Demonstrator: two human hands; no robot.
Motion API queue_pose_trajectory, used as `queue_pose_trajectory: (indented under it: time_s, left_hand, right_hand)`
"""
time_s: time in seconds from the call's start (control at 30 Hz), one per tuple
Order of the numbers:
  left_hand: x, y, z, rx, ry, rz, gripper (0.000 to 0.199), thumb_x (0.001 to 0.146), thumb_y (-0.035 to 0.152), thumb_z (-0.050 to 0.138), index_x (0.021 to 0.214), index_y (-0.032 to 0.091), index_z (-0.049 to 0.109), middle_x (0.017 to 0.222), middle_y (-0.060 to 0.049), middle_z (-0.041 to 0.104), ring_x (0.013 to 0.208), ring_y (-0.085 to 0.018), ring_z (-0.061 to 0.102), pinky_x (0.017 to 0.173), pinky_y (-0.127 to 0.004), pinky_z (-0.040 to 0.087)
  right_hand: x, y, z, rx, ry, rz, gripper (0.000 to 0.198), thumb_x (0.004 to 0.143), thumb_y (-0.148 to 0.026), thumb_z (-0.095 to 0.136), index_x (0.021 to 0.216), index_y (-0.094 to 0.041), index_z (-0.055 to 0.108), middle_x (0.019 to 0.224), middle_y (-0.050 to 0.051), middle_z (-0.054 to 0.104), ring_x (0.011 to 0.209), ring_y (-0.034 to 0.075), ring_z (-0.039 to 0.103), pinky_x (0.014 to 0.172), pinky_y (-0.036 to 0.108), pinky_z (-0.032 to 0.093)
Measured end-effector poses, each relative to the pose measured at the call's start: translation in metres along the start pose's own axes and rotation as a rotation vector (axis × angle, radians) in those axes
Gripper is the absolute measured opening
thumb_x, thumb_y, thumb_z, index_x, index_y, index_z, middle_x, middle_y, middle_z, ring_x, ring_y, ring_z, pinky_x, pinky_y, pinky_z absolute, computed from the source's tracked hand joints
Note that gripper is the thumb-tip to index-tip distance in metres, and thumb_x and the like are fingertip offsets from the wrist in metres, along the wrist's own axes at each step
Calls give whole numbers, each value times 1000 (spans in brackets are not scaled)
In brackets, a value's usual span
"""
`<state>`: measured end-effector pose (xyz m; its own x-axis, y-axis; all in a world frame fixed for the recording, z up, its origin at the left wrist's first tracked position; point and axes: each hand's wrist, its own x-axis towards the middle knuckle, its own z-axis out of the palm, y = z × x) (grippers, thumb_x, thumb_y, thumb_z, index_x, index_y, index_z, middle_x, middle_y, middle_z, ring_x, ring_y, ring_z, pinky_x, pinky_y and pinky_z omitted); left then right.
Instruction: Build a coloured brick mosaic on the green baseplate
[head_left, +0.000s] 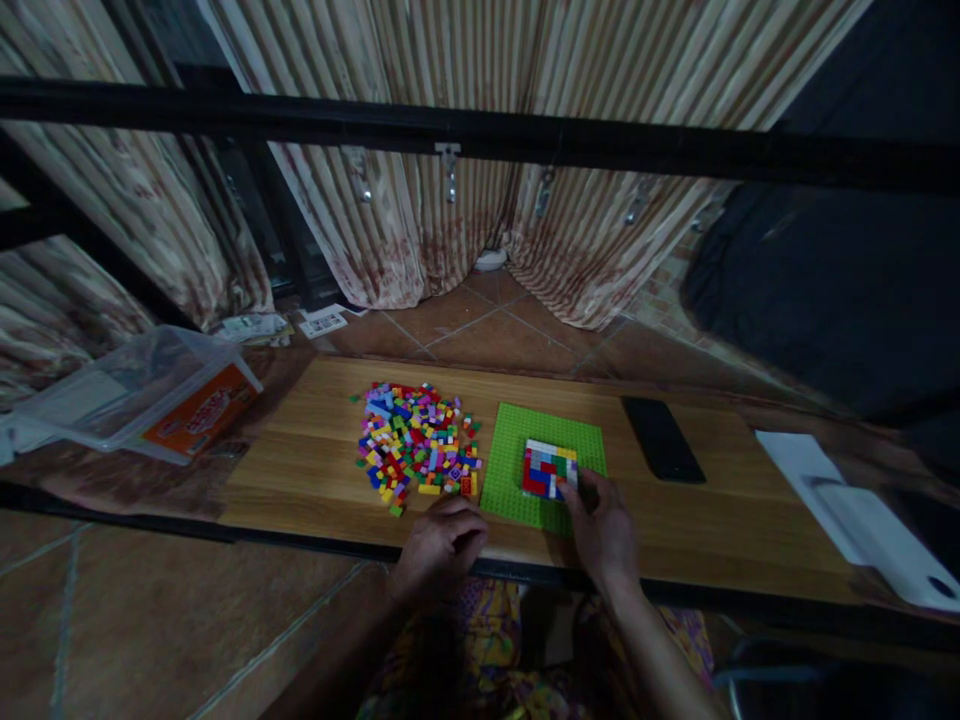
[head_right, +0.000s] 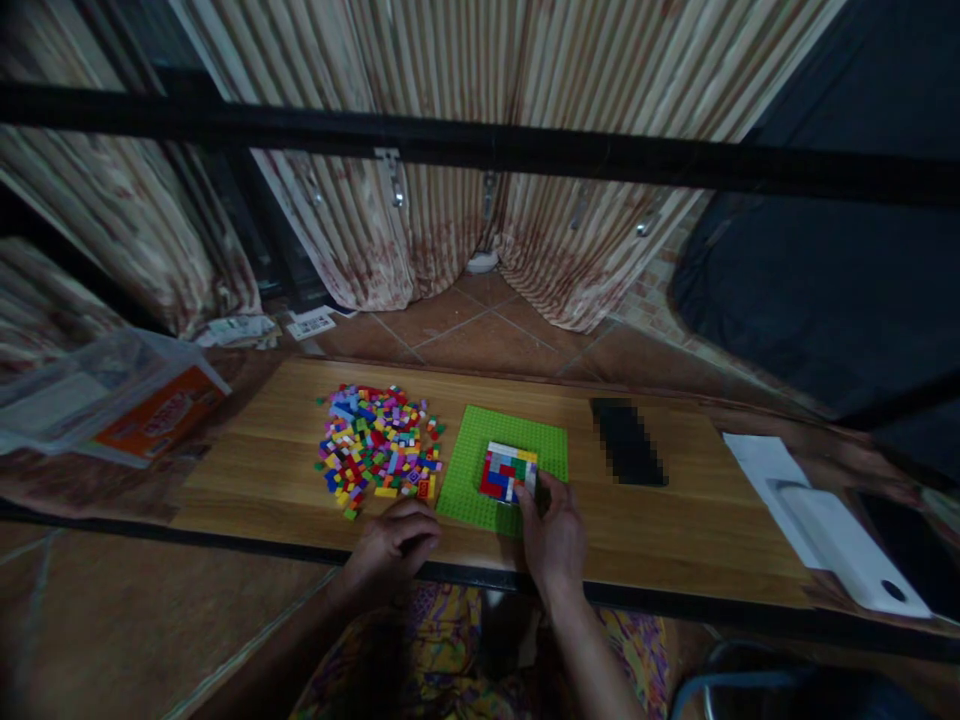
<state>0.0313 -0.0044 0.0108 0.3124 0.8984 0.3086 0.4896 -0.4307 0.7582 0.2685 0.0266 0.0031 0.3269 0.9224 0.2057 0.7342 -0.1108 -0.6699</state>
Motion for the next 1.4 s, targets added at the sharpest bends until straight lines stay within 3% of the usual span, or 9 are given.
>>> queue_pose_trajectory:
  time_s: [0.47, 0.8, 0.93, 1.17, 1.3, 1.4]
  left_hand:
    - [-7, 4, -2, -89, 34, -63, 13, 85, 14, 56, 83, 19, 68, 87, -4, 64, 86, -15, 63, 77, -25, 50]
    - [-28, -11, -34, 66, 317, -196, 14, 86, 17, 55, 90, 21, 68, 95, -5, 66, 93, -17, 64, 83, -27, 51]
    - [-26, -20, -42, 115, 379, -242, 14, 85, 17, 54, 91, 20, 67, 90, -4, 65, 84, -16, 64, 75, -26, 52]
    - [-18, -25, -47, 135, 383, -235, 15, 84, 18, 57, 95, 20, 67, 91, -4, 63, 74, -13, 60, 66, -24, 51]
    - [-4, -29, -46, 181, 318, -169, 24, 84, 13, 55, 103, 21, 67, 101, -6, 62, 84, -15, 62, 73, -26, 53]
    - [8, -32, -44, 271, 296, -149, 22, 82, 10, 56, 95, 21, 69, 101, -6, 63, 89, -17, 62, 80, -28, 53]
  right_hand:
    - [4, 11, 0, 24, -80, 42, 66, 79, -70, 47, 112, -15, 63, 108, 16, 65, 94, 29, 62, 81, 40, 46]
    - [3, 14, -2, 14, -76, 1, 67, 82, -69, 41, 110, -14, 65, 100, 14, 66, 82, 25, 62, 72, 36, 46]
    - [2, 16, -1, 8, -62, -6, 70, 80, -73, 41, 109, -14, 66, 96, 13, 66, 78, 25, 61, 70, 36, 45]
    - [1, 17, -2, 5, -68, -40, 74, 81, -74, 37, 111, -13, 65, 95, 13, 65, 77, 24, 61, 68, 35, 45]
    - [-2, 15, -1, -27, -28, -46, 71, 84, -72, 34, 110, -15, 66, 96, 13, 66, 78, 25, 61, 67, 34, 45]
    - [-4, 14, 0, -5, 3, -53, 68, 84, -71, 34, 107, -16, 67, 98, 13, 67, 82, 25, 62, 69, 34, 45]
